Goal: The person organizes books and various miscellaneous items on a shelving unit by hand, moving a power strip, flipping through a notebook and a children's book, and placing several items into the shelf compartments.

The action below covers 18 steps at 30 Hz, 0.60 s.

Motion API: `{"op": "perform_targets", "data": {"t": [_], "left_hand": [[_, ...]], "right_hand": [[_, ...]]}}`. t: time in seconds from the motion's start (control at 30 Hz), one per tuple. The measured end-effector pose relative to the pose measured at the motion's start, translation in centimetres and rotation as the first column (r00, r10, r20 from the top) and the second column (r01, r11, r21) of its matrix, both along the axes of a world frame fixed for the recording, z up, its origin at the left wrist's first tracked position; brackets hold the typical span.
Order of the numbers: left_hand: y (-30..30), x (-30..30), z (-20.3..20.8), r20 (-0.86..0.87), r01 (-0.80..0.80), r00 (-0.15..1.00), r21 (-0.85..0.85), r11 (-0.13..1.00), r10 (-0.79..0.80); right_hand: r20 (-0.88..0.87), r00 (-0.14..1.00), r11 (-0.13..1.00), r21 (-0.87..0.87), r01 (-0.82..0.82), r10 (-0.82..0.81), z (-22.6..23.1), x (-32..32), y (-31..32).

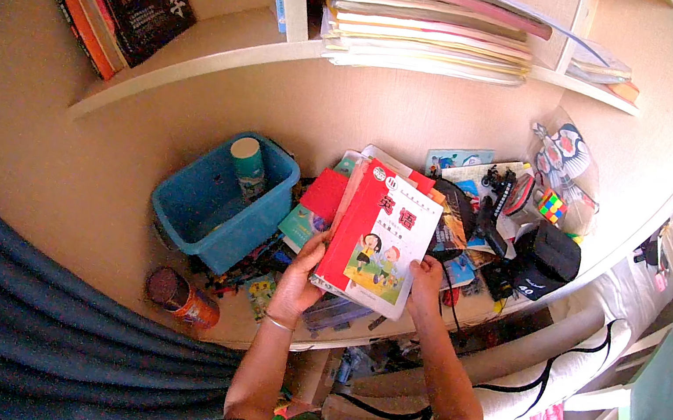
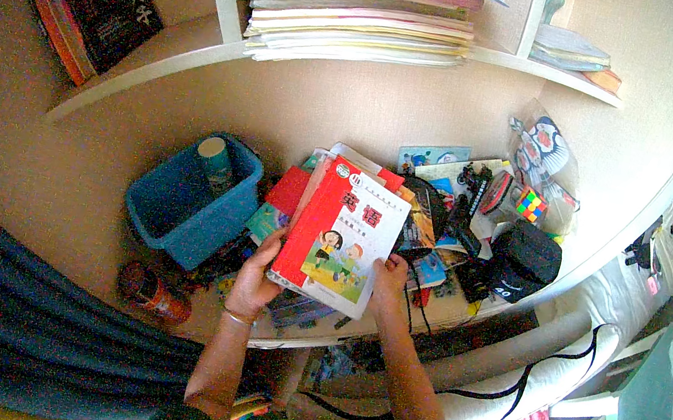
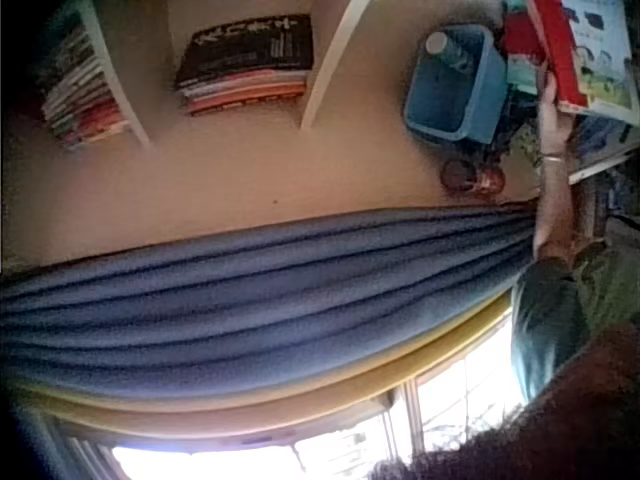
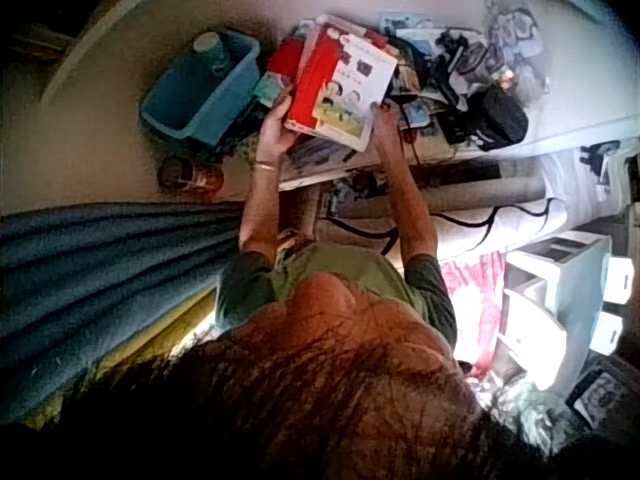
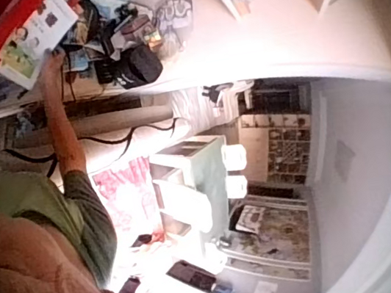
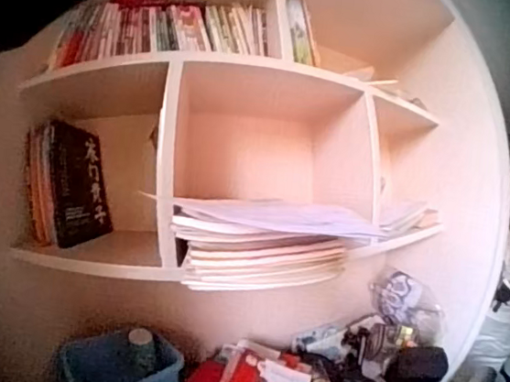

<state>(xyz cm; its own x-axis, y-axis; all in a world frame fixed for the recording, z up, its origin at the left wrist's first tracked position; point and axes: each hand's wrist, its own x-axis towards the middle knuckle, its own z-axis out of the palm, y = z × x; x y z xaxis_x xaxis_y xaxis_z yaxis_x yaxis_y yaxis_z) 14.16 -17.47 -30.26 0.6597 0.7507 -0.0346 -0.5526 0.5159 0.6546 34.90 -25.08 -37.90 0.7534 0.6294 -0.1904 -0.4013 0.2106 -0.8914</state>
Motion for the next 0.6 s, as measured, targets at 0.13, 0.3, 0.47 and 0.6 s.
{"op": "perform_targets", "data": {"t": [0.13,0.3,0.47,0.6], "left_hand": [[1.2,-0.7,-2.1,-0.144,0.022,0.989,-0.007,1.000,-0.022],[0.9,-0.6,-2.7,-0.214,0.022,0.977,0.019,1.000,-0.018],[0.5,-0.8,-2.3,-0.278,-0.014,0.960,0.056,0.998,0.029],[-1.0,-0.1,-1.3,-0.289,-0.053,0.954,0.121,0.991,0.087]], "right_hand": [[0.055,0.993,0.994,0.020,-0.104,0.103,0.8,-0.3,-0.6],[0.103,0.989,0.991,0.068,-0.112,0.105,-1.2,0.5,-0.8],[0.111,0.985,0.988,0.072,-0.138,0.129,-1.9,0.7,-0.8],[0.114,0.975,0.975,0.093,-0.201,0.190,-2.6,1.8,-1.3]]}}
